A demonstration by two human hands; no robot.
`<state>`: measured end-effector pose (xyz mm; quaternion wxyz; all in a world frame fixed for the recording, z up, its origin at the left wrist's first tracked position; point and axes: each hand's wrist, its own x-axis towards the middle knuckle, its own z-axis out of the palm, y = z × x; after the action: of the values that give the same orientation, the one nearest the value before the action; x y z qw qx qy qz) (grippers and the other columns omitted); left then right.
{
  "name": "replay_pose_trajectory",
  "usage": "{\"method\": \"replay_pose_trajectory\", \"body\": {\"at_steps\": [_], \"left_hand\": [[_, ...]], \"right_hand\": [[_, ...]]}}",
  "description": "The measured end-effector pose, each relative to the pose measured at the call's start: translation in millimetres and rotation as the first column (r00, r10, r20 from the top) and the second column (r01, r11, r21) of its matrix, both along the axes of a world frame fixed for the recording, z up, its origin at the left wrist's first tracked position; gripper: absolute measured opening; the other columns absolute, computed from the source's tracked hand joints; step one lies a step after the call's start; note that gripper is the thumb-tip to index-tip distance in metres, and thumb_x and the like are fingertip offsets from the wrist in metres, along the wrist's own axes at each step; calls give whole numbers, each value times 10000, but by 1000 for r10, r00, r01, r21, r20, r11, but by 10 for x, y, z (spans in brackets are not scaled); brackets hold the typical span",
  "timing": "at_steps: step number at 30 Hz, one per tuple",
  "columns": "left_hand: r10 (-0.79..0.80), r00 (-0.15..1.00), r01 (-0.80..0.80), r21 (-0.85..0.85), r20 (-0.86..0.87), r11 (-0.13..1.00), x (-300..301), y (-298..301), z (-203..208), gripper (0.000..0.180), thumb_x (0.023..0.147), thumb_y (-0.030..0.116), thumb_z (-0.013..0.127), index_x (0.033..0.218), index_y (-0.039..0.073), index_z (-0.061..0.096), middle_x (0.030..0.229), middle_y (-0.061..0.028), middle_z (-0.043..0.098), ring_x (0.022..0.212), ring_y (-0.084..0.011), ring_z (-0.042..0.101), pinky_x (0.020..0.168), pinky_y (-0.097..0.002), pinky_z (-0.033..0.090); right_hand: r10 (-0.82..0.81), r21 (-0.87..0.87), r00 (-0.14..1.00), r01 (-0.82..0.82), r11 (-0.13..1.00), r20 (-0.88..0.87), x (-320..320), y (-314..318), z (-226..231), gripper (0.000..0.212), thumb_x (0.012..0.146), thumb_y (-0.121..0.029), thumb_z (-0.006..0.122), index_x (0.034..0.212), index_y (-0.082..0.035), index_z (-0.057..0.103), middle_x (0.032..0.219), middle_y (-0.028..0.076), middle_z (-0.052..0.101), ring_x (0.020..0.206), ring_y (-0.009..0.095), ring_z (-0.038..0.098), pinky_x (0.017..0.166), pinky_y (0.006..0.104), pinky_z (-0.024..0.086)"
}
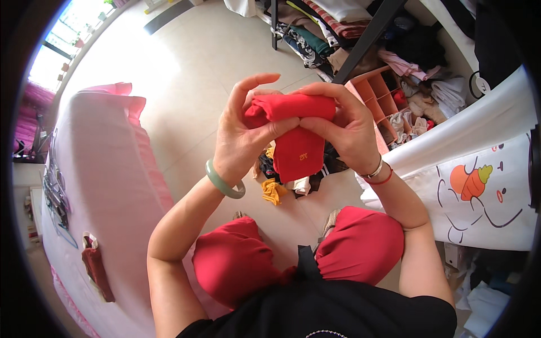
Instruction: The person sits on the floor and folds various small clothing items, including socks and underwear, one by one. They pick up each item from a pile, fold it into a compact shape, and place it into a pink fabric organizer box with multiple compartments.
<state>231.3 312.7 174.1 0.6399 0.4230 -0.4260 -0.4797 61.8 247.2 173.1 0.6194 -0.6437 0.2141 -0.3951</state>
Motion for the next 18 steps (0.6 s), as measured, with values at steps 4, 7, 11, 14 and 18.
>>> {"method": "replay_pose_trajectory", "body": {"at_steps": [4,7,11,14,18], "left_hand": [[-179,982,187,204,-61,961,-2,47,-139,387,831,138,722,1164,33,555,1055,-37,636,973,-104,592,838,-274,509],[-195,968,233,284,-155,930,-16,98,-160,355,858,148,693,1165,34,556,1061,-32,637,972,-105,603,832,-275,517],[-119,960,196,304,-254,932,-62,138,-234,286,893,122,640,1154,35,559,1064,-37,635,974,-114,613,826,-270,529],[-37,946,131,275,-323,952,-89,184,-301,249,915,103,602,1152,45,554,1060,-30,626,961,-110,609,801,-262,526],[-10,943,112,289,-333,951,-107,207,-243,228,922,103,588,1143,56,558,1025,-9,615,908,-81,590,732,-236,502]], "right_hand": [[-49,-91,999,50,995,13,-46,4,-63,305,836,17,652,1124,-50,576,1086,75,625,942,143,628,780,272,559],[-39,-105,999,42,994,32,-42,10,-92,294,834,32,646,1109,-44,578,1075,85,630,944,147,627,782,268,553],[-32,-188,999,33,982,8,-37,-2,-125,289,837,61,623,1105,-34,572,1086,99,626,974,155,615,823,268,528],[-13,-157,998,22,987,60,-10,25,-157,288,844,80,599,1107,-30,565,1103,111,618,994,159,602,850,270,505],[6,-132,998,2,991,67,-4,41,-176,278,849,100,569,1094,-32,561,1113,113,610,1003,158,593,846,266,499]]}}
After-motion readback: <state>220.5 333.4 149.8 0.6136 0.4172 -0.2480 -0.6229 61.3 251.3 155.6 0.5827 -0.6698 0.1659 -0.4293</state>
